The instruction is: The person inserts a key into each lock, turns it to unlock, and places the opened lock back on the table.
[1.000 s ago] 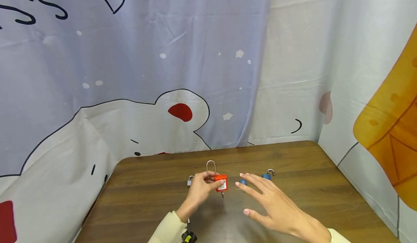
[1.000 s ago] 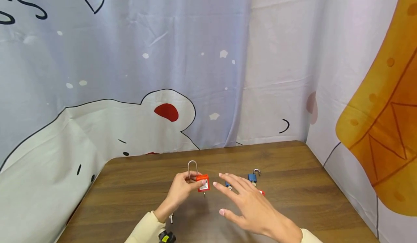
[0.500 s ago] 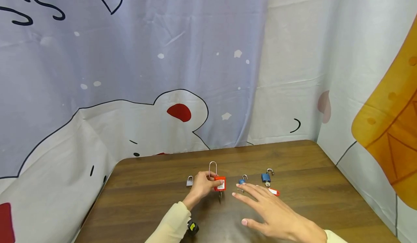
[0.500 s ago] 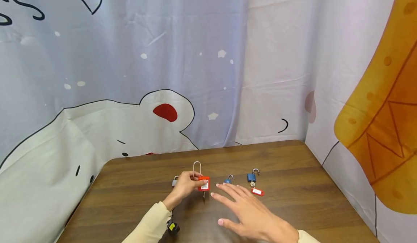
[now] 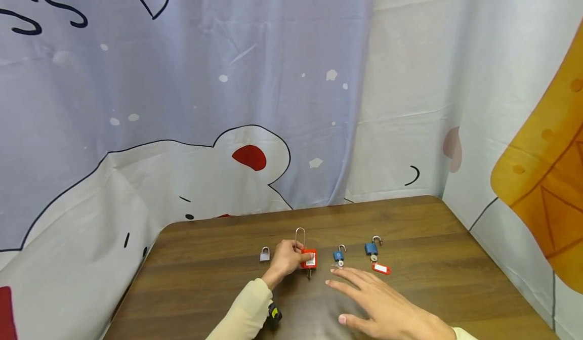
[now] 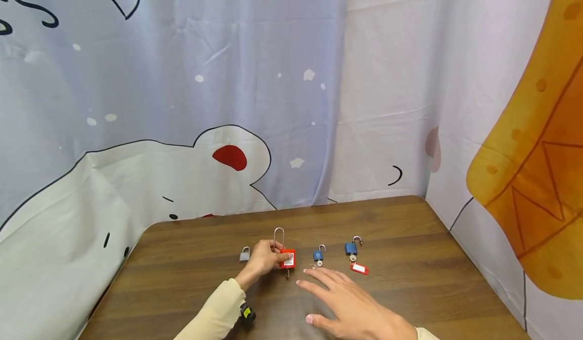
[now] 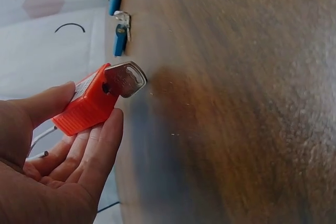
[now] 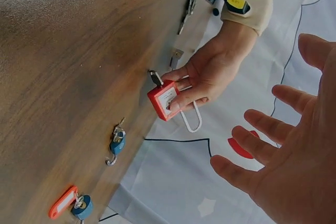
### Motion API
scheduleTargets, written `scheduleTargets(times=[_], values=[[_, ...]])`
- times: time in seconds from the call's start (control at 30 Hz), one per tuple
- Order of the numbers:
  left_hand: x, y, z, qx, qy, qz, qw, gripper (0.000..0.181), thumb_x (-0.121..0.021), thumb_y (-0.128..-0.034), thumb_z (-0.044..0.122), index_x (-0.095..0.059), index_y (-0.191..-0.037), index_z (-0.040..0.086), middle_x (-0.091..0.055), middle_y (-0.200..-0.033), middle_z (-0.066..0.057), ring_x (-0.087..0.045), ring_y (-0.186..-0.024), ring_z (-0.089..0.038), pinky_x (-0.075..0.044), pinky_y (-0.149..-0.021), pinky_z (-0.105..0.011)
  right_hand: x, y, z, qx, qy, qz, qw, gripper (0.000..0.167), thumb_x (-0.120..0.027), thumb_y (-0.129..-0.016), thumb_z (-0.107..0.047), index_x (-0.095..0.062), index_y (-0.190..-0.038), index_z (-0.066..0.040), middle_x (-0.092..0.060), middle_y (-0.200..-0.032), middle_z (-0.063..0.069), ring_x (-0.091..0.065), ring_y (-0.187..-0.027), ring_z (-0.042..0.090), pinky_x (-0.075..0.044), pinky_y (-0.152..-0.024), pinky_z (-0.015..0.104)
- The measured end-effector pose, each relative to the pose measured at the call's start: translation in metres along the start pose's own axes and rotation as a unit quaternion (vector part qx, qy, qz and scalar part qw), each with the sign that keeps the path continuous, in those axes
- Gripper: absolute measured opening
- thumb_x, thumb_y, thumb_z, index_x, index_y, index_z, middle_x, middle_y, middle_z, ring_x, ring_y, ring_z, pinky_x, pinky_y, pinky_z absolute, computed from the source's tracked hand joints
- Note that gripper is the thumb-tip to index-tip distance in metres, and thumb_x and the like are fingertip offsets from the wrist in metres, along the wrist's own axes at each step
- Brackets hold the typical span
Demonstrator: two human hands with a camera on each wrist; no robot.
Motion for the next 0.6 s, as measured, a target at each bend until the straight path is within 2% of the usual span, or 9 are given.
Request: scheduleTargets(times=[0.17,0.3,0.6], values=[[-0.005,-0.003,-0.006,0.02,0.023,-0.008,0.9995,0.024,-0.082,-0.0778,0.012,-0.067,-0.091,-0.002,-0.063,-0.071,-0.003,-0.062,-0.052,-0.011,-0.059,-0.054,-0.033,-0.004,0.001,-0.002,0.002,-0.012,-0.017,0.9998,0.058,-0.056,-0.096,-0.052,-0.041,-0.148,-0.03,-0.041,-0.153,-0.006,-0.049,-0.134,0.02,-0.049,-0.098,0.043],[-0.008,-0.006,-0.013,0.046,0.04,-0.015,0.9981,0.024,-0.081,-0.0793,0.012,-0.067,-0.092,-0.003,-0.065,-0.074,-0.007,-0.063,-0.053,-0.012,-0.059,-0.055,-0.032,-0.009,0.001,-0.002,-0.004,-0.018,-0.034,0.9993,0.055,-0.054,-0.097,-0.052,-0.042,-0.146,-0.032,-0.043,-0.15,-0.007,-0.049,-0.133,0.017,-0.05,-0.098,0.04],[-0.015,-0.015,-0.022,0.08,0.084,-0.051,0.9919,0.017,-0.074,-0.0855,0.007,-0.064,-0.09,-0.008,-0.066,-0.073,-0.009,-0.064,-0.058,-0.011,-0.06,-0.059,-0.03,-0.018,0.002,0.002,-0.025,-0.044,-0.067,0.9965,0.05,-0.048,-0.099,-0.052,-0.044,-0.145,-0.032,-0.044,-0.148,-0.009,-0.048,-0.132,0.013,-0.051,-0.098,0.038]])
Point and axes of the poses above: each hand's wrist, its own y-axis away from the middle knuckle, its own x-axis out of the back of the hand, z = x × y, the point moved 10 cm from there along -y, towards the middle knuckle
